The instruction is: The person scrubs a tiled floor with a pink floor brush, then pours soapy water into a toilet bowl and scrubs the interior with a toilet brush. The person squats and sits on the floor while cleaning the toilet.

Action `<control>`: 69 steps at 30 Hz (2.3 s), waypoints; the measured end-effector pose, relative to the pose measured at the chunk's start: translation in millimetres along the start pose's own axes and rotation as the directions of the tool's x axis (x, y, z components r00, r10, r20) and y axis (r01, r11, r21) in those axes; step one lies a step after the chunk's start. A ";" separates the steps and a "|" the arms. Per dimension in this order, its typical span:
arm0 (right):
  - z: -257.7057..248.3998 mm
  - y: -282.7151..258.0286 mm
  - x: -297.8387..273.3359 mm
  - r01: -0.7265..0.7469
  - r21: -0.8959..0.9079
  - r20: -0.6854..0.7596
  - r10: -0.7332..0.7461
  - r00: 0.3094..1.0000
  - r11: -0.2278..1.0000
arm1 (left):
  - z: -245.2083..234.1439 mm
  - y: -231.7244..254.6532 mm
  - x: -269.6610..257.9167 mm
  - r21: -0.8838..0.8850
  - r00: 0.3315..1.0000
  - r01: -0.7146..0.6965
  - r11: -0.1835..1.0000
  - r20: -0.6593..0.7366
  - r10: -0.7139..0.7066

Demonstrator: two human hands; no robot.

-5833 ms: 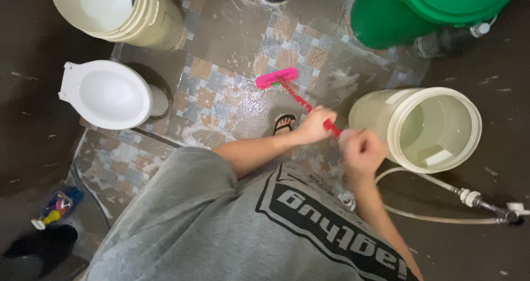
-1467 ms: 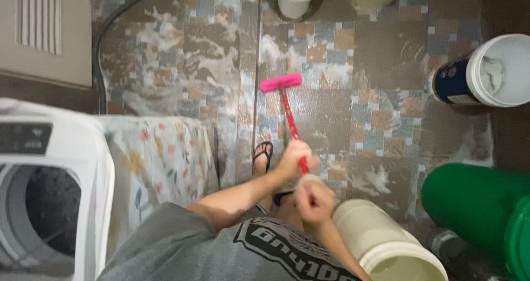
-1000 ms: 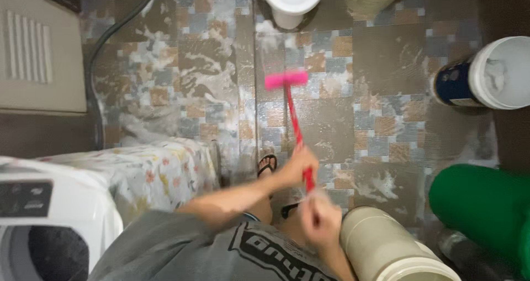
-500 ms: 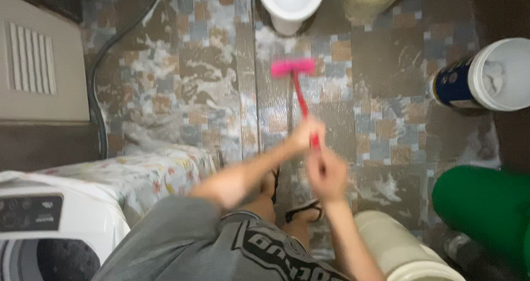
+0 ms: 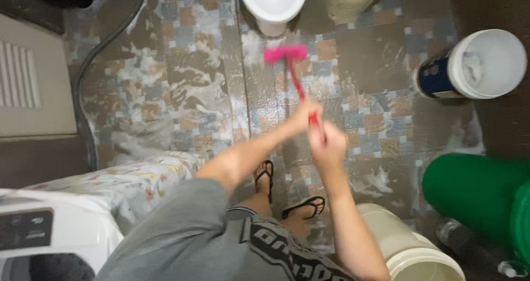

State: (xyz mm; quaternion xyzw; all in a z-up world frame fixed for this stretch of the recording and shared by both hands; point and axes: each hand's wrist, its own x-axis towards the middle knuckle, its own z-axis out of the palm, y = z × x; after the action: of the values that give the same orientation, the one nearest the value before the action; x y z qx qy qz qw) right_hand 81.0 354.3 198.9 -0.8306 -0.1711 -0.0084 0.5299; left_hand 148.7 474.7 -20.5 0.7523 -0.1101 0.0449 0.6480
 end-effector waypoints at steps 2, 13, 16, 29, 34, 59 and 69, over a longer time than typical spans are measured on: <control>-38.1 -22.9 -43.1 -0.006 -0.102 0.081 0.014 0.997 0.995 | 33.4 47.7 -44.2 -0.091 0.995 0.092 0.992 0.038 -0.089; 44.9 -2.6 3.6 0.038 -0.014 -0.114 -0.039 0.993 0.999 | -24.3 -62.2 5.7 0.103 0.992 -0.100 0.990 0.083 0.091; 15.0 2.6 -2.2 0.012 0.013 -0.155 -0.010 0.988 1.000 | -1.2 -40.2 17.7 0.194 0.956 -0.290 0.937 0.102 0.275; -78.7 60.5 -17.2 -0.015 -0.040 -0.214 0.006 0.977 0.999 | 105.1 3.2 67.8 0.195 0.933 -0.334 0.922 0.208 0.294; -81.1 109.9 69.3 0.060 -0.008 -0.179 -0.061 0.982 0.998 | 88.4 -31.4 155.1 0.210 0.912 -0.387 0.898 0.229 0.340; -282.5 116.2 90.6 -0.042 -0.059 -0.259 0.026 0.965 0.997 | 246.0 55.7 211.1 0.040 0.955 -0.152 0.988 0.262 0.137; -323.2 94.3 88.7 -0.147 -0.013 -0.154 0.144 0.978 0.989 | 258.3 101.9 215.8 -0.044 0.951 -0.118 0.992 0.283 0.126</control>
State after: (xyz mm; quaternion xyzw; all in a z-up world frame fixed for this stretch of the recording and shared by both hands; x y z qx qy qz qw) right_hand 246.2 57.4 275.2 -0.8442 -0.0688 -0.0351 0.5304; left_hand 316.2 183.2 82.9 0.7341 -0.2491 -0.0252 0.6312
